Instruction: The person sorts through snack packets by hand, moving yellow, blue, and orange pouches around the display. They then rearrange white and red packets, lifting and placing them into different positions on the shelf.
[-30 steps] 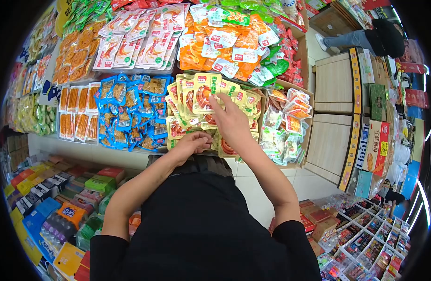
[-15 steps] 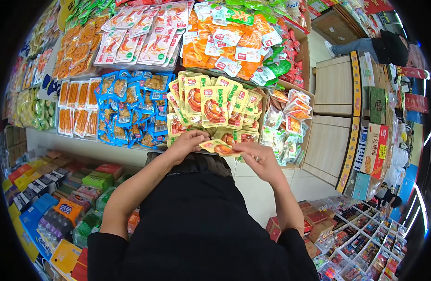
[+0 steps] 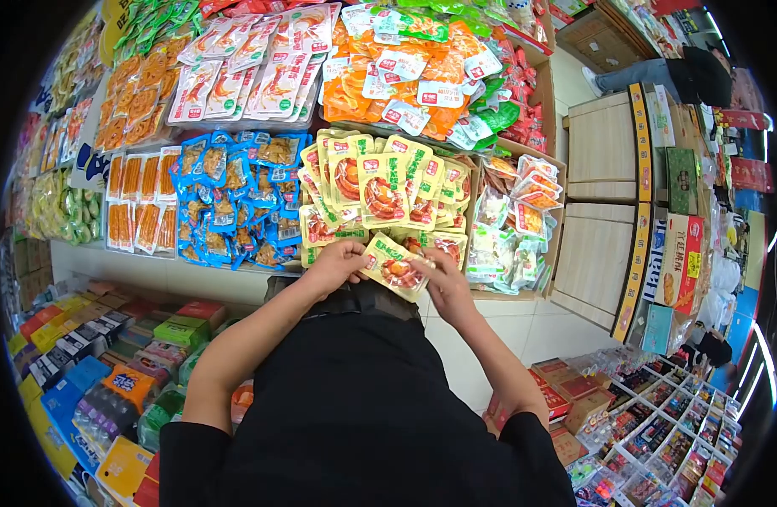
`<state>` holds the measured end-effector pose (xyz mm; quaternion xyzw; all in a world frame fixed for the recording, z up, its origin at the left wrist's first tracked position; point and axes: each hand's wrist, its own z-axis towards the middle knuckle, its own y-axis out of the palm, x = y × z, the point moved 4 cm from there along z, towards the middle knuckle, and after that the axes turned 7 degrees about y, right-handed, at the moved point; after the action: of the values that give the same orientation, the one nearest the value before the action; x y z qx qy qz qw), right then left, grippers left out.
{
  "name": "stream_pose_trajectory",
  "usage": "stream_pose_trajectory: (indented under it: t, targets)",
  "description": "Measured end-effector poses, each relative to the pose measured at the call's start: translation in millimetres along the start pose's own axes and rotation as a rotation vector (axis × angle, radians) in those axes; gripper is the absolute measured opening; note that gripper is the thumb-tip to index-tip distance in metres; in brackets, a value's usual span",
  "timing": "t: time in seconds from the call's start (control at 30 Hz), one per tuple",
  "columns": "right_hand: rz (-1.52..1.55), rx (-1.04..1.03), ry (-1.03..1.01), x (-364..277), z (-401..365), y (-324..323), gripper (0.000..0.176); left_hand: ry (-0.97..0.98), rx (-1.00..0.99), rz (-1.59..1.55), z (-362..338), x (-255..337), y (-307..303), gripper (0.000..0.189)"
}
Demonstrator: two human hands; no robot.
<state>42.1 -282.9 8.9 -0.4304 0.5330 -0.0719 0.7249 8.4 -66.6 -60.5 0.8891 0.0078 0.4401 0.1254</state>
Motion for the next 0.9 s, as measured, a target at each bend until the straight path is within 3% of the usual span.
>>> stream_pose_trajectory:
  t: [0.07,0.13,0.3,0.37,0.4,0.47,0.6,0.67,0.9]
  targets:
    - [-0.048,0.047,-0.002,5,6,2,0.038,-0.061,0.029,0.020,-6,2,0,0.019]
    - [0.539,-0.129,0.753,32,5,14,0.033,-0.068,0.062,0.035,-7,6,-1,0.018]
    - [0.697,-0.178,0.802,32,18,29,0.032,-0.096,0.136,0.051,-11,4,-8,0.015]
    - [0.340,-0.254,0.652,32,20,34,0.034,-0.075,0.163,0.148,-13,6,-11,0.016]
    - [0.341,-0.257,0.651,28,22,34,0.034,-0.076,0.165,0.147,-14,6,-11,0.016]
    - [0.061,-0.185,0.470,15,29,28,0.036,0.023,0.153,0.246,-13,12,-11,0.022]
    - [-0.089,-0.097,0.321,4,29,23,0.038,0.118,0.182,0.426,-12,23,-10,0.026]
    - [-0.256,-0.096,0.254,-8,32,18,0.036,0.142,0.207,0.677,-9,25,-16,0.029]
    - [0.063,0.032,0.456,-17,59,6,0.025,0.142,0.223,0.558,-11,13,-19,0.027]
